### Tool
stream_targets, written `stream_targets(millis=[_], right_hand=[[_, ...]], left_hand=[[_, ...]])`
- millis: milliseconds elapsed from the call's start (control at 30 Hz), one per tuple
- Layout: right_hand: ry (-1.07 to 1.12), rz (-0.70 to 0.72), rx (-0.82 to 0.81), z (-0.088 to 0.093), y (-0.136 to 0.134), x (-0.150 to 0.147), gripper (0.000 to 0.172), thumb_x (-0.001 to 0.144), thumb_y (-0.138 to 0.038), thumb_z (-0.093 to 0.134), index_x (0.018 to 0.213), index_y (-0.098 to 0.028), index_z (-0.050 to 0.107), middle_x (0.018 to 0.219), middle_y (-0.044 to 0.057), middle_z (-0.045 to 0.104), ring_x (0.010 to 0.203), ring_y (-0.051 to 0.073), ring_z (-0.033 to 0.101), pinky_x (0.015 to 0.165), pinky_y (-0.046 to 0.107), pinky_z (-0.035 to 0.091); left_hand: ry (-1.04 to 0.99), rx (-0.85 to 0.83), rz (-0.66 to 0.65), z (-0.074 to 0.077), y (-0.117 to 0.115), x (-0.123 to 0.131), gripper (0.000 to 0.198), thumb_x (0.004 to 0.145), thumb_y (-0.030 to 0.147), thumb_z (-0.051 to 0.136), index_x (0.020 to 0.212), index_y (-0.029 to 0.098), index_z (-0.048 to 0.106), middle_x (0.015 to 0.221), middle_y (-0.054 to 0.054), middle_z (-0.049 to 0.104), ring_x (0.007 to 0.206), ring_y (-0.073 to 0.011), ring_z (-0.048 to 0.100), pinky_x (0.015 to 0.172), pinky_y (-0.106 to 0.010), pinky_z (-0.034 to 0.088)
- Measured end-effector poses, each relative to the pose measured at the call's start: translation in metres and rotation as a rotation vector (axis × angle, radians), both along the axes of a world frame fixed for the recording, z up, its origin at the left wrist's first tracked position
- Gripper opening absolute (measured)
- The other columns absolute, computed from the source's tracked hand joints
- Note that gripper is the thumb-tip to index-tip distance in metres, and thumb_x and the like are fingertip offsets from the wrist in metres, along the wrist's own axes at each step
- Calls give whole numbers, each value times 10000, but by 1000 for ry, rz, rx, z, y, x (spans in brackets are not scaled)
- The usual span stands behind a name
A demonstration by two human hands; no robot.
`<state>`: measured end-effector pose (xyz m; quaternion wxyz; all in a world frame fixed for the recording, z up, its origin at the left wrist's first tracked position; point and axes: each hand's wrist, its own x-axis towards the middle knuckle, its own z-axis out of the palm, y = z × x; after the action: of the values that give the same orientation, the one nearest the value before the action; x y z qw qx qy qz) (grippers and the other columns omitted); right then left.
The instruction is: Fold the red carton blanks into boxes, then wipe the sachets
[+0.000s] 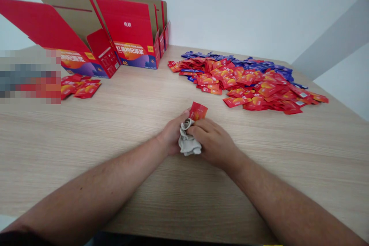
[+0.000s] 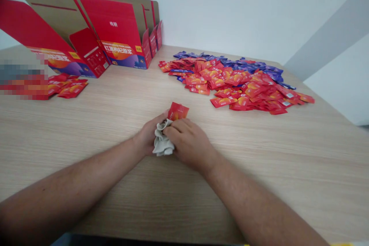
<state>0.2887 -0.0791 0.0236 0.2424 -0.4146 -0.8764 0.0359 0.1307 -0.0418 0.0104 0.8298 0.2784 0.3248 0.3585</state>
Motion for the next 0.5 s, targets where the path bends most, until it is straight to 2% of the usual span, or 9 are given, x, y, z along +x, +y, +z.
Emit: stream_targets(millis=[133,267,300,367,500], right_hand=[[154,-214,81,-3,3,6,200,894,-162,623,1085,-211,653,1025,107,694,977,258,624,855,361,523],[50,-58,133,-2,5,3,180,903,-148,618,1069,-204,660,1032,112,694,971,263,624,871,376,520],[37,-56,141,0,8,3,171,909,-148,615,1063,-207,661,1030,112,693,970,262,623,874,377,518],[62,-127,152,5,19,6,158,911,-154,620,1053,-213,657,1012,109,690,965,264,623,860,377,517],[77,-252,211,14,43,17,145,897,-180,653,1040,-203,647,995,114,688,978,290,624,846,402,513]], left_hand=[[-170,-17,6,-4,0,3,276,1040,391,488,1081,224,704,942,-51,745,776,-188,701,715,-305,581],[-214,-54,41,-3,1,8,223,1013,274,537,910,153,694,786,-48,707,655,-150,667,636,-246,553],[-216,-51,43,-3,2,7,197,1001,260,552,911,156,693,781,-42,704,640,-148,662,618,-242,546],[-200,-25,18,-4,3,5,179,1004,287,546,1009,187,695,843,-44,725,666,-174,684,597,-266,549],[-131,-3,-42,-5,5,-2,331,1060,408,420,1204,234,662,1006,-89,751,775,-235,730,574,-318,562]])
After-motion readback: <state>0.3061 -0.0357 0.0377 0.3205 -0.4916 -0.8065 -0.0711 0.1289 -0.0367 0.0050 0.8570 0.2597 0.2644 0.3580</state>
